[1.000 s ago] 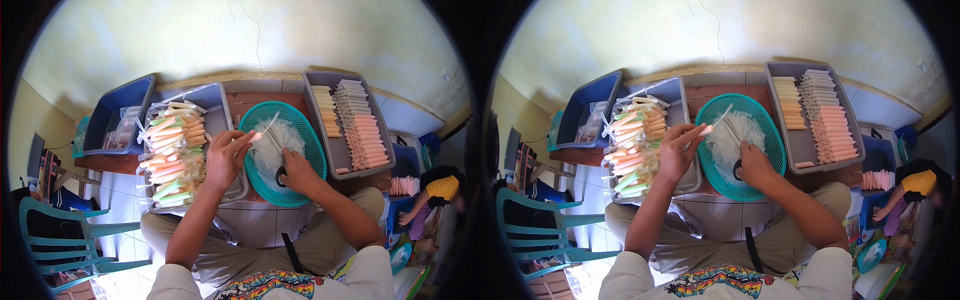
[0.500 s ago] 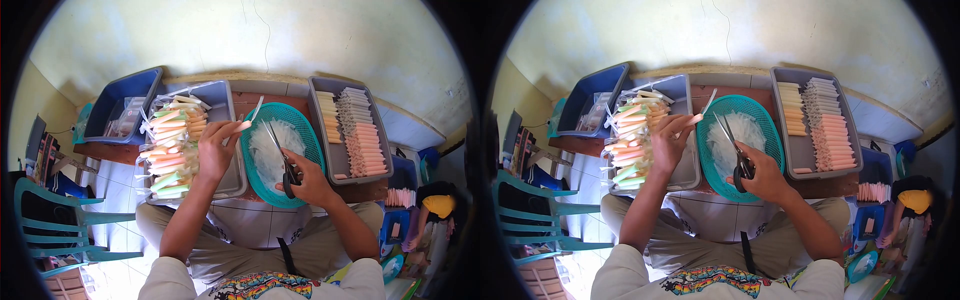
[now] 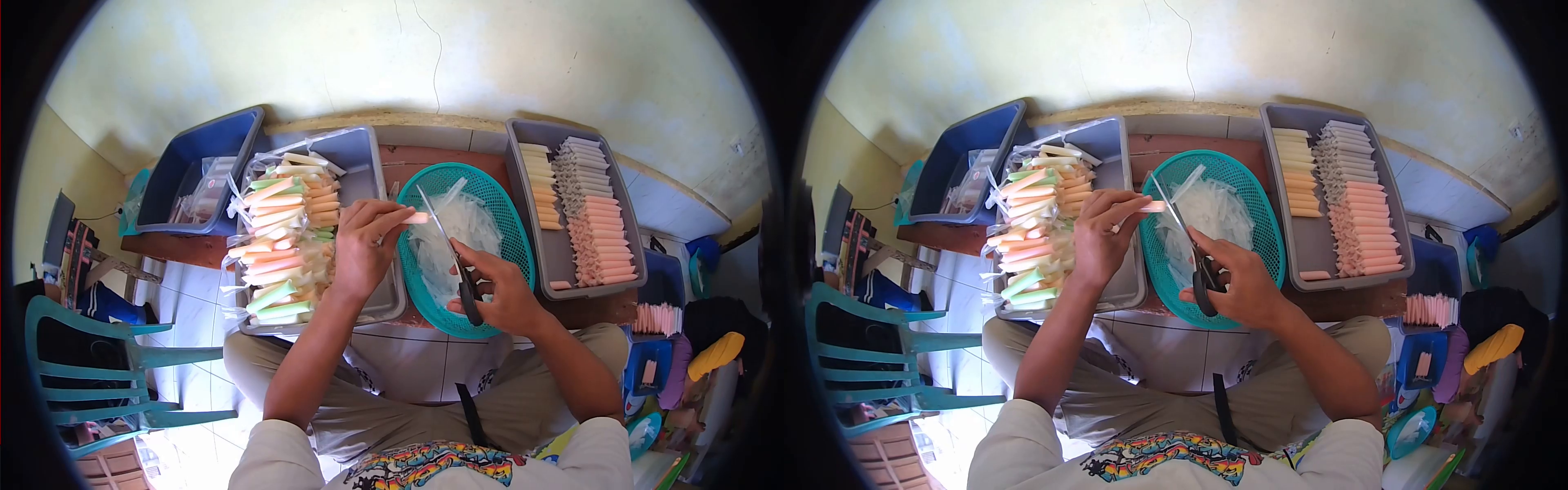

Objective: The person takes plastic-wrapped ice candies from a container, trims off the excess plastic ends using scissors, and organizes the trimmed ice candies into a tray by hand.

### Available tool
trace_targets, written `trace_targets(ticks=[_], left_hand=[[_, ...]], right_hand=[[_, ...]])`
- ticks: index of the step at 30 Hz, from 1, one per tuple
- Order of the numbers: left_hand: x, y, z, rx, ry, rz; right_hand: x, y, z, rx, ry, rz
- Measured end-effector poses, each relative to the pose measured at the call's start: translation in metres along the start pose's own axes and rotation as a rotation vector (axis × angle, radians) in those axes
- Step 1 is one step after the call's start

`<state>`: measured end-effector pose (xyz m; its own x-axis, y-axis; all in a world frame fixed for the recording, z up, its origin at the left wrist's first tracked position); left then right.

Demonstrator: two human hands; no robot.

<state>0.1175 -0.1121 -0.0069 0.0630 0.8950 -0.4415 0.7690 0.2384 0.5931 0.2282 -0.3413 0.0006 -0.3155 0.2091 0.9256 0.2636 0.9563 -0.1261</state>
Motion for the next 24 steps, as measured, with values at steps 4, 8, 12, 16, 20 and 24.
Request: trace_targets(ticks=[4,8,12,16,20,24], left_hand=[[0.002,0.000,0.002,0.024,-0.013,0.022],[0.001,-0.001,0.003,0.027,-0.009,0.021],[0.000,-0.001,0.003,0.043,-0.012,0.018],[-0.001,-0.001,0.003,0.069,0.003,0.011],[-0.002,-0.001,0.005,0.065,0.002,0.017],[0.000,-0.002,0.007,0.061,0.009,0.012]], right_hand=[[-0.005,0.002,0.002,-0.042,0.003,-0.069],[-0.007,0.003,0.002,-0.051,-0.025,-0.072],[-0.006,0.003,0.002,-0.016,-0.015,-0.008],[-0.010,0.002,0.004,-0.054,-0.016,-0.049],[-0.012,0.001,0.005,-0.056,0.001,-0.048],[-0.015,0.000,0.009,-0.053,0.099,-0.011]])
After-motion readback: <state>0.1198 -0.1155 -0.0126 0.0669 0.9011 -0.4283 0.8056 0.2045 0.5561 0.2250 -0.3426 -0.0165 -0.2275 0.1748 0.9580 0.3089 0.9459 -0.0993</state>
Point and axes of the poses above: each hand's wrist, its own y-axis towards the middle knuckle, its own z-axis out of the palm, x = y × z, the point moved 2 cm from there along y, towards the middle knuckle, and after that the axes turned 10 degrees about x, right-handed, at the moved point
